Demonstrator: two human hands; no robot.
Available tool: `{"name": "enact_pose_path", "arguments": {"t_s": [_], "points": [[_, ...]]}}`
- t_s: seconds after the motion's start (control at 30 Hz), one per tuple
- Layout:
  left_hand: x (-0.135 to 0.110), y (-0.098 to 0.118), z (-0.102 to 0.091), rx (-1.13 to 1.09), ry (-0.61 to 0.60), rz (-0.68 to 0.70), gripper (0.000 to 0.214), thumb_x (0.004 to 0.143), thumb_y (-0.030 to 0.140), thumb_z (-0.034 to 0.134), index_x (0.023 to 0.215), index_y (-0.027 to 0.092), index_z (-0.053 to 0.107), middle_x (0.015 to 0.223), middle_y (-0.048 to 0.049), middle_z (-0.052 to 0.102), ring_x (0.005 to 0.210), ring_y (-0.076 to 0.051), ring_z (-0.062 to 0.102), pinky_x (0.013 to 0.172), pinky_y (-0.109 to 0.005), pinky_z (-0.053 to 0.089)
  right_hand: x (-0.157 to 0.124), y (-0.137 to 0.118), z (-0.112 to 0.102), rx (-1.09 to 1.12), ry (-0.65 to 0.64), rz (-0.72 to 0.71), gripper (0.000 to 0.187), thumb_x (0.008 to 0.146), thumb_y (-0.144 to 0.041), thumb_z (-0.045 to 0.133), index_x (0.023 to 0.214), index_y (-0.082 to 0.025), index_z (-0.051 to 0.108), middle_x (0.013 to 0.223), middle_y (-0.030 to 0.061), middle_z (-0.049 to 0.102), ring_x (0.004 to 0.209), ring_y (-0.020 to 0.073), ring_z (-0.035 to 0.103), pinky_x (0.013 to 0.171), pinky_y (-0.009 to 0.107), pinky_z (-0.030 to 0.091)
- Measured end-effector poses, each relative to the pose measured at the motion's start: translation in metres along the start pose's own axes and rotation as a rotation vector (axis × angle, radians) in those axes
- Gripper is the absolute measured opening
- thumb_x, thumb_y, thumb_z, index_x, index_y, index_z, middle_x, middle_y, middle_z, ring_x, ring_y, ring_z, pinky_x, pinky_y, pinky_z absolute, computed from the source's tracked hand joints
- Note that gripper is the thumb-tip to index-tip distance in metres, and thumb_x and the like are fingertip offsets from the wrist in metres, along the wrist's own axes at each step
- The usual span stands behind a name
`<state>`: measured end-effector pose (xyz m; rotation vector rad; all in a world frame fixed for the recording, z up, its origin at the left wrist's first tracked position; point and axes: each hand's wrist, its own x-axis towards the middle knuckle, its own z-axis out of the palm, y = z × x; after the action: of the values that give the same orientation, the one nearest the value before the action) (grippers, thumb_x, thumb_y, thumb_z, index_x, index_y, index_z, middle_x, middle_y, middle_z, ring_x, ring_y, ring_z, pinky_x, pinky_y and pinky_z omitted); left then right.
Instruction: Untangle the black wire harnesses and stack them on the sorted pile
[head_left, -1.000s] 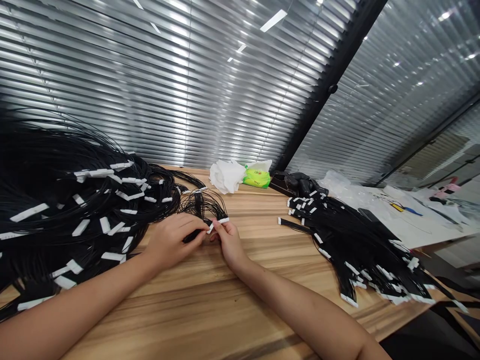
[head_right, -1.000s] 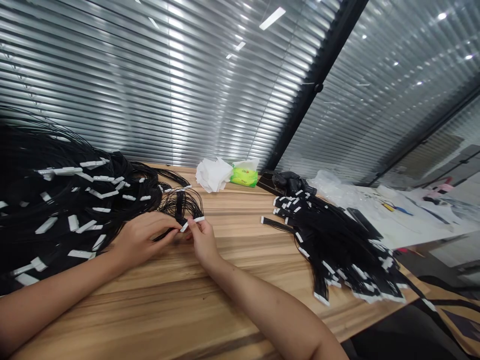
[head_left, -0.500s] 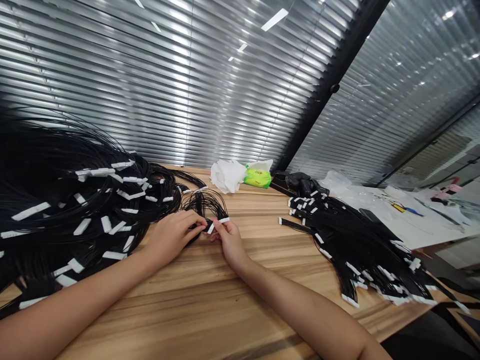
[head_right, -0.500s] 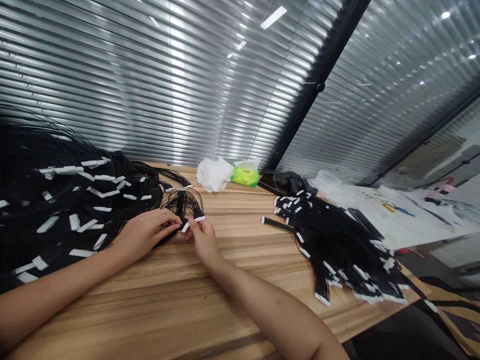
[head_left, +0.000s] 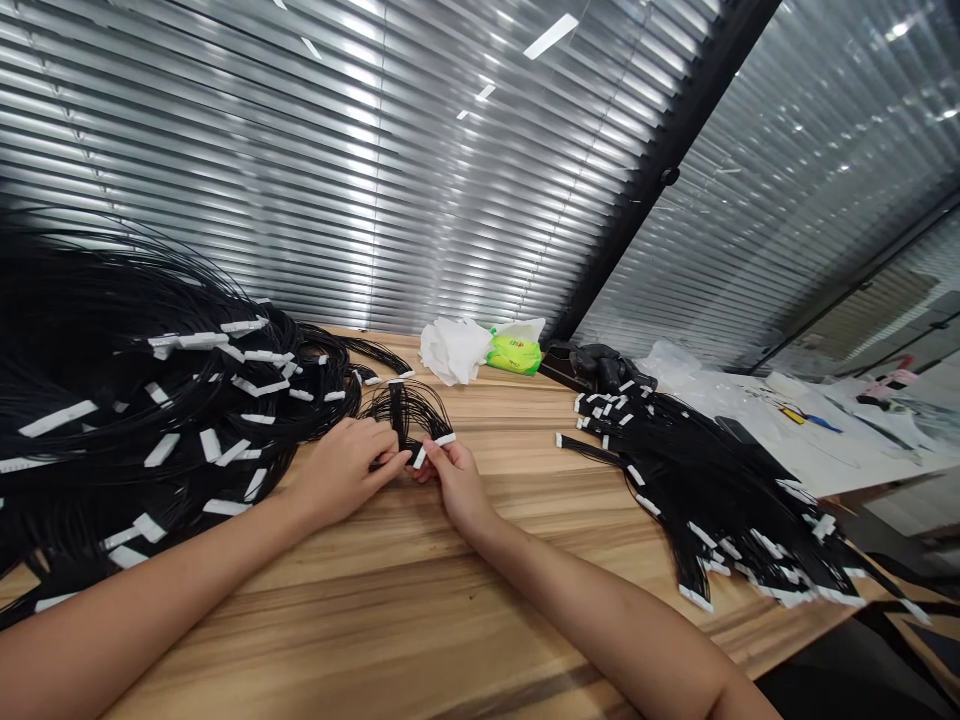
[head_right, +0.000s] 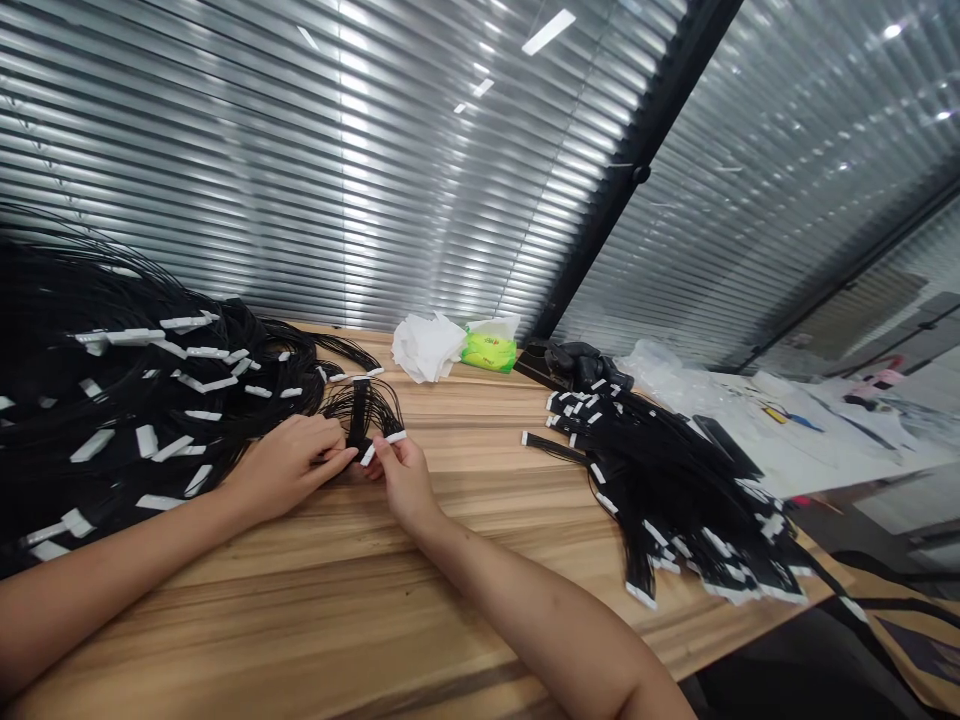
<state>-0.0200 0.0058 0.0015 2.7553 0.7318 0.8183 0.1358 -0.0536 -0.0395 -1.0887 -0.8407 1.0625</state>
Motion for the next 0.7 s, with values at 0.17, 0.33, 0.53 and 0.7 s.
{"name": "enact_pose_path", "arguments": {"t_s": [0.17, 0.33, 0.53, 0.7], "points": [[0.000, 0.001, -0.005, -0.486, 0.127, -0.176, 0.046, 0.090, 0.044, 0.043, 0.052, 0.020, 0.038, 0.053, 0.0023, 0.040, 0.055, -0.014, 0.037, 0.058, -0.028, 0.031, 0.000, -0.002, 0.000, -0.013, -0.005, 0.004, 0.039, 0.071, -0.056, 0.068, 0.066, -0.018, 0.061, 0.054, -0.0010, 0.060, 0.051, 0.0134, 0.055, 0.053, 0.026, 0.041], [0.007, -0.010, 0.001, -0.976, 0.185, -0.504, 0.055, 0.086, 0.064, 0.042, 0.055, 0.019, 0.043, 0.049, 0.0048, 0.030, 0.046, -0.010, 0.026, 0.045, -0.024, 0.023, 0.000, -0.002, 0.002, -0.004, 0.006, 0.023, 0.039, 0.069, -0.057, 0.069, 0.065, -0.019, 0.059, 0.053, -0.0021, 0.058, 0.050, 0.0136, 0.055, 0.052, 0.026, 0.040], [0.017, -0.018, 0.001, -1.482, 0.337, -0.655, 0.037, 0.086, 0.049, 0.055, 0.068, 0.018, 0.048, 0.055, 0.0052, 0.041, 0.046, -0.008, 0.035, 0.045, -0.018, 0.033, 0.000, -0.002, 0.001, -0.006, 0.018, 0.024, 0.040, 0.068, -0.057, 0.070, 0.062, -0.019, 0.058, 0.053, -0.0014, 0.059, 0.051, 0.0142, 0.056, 0.050, 0.026, 0.040], [0.017, -0.016, -0.007, -1.820, 0.344, -0.734, 0.047, 0.094, 0.042, 0.043, 0.056, 0.019, 0.030, 0.045, 0.0087, 0.025, 0.035, -0.006, 0.020, 0.038, -0.017, 0.028, -0.001, -0.002, 0.001, -0.002, 0.019, 0.027, 0.038, 0.070, -0.055, 0.069, 0.063, -0.020, 0.059, 0.055, -0.0012, 0.060, 0.051, 0.0135, 0.055, 0.052, 0.026, 0.041]]}}
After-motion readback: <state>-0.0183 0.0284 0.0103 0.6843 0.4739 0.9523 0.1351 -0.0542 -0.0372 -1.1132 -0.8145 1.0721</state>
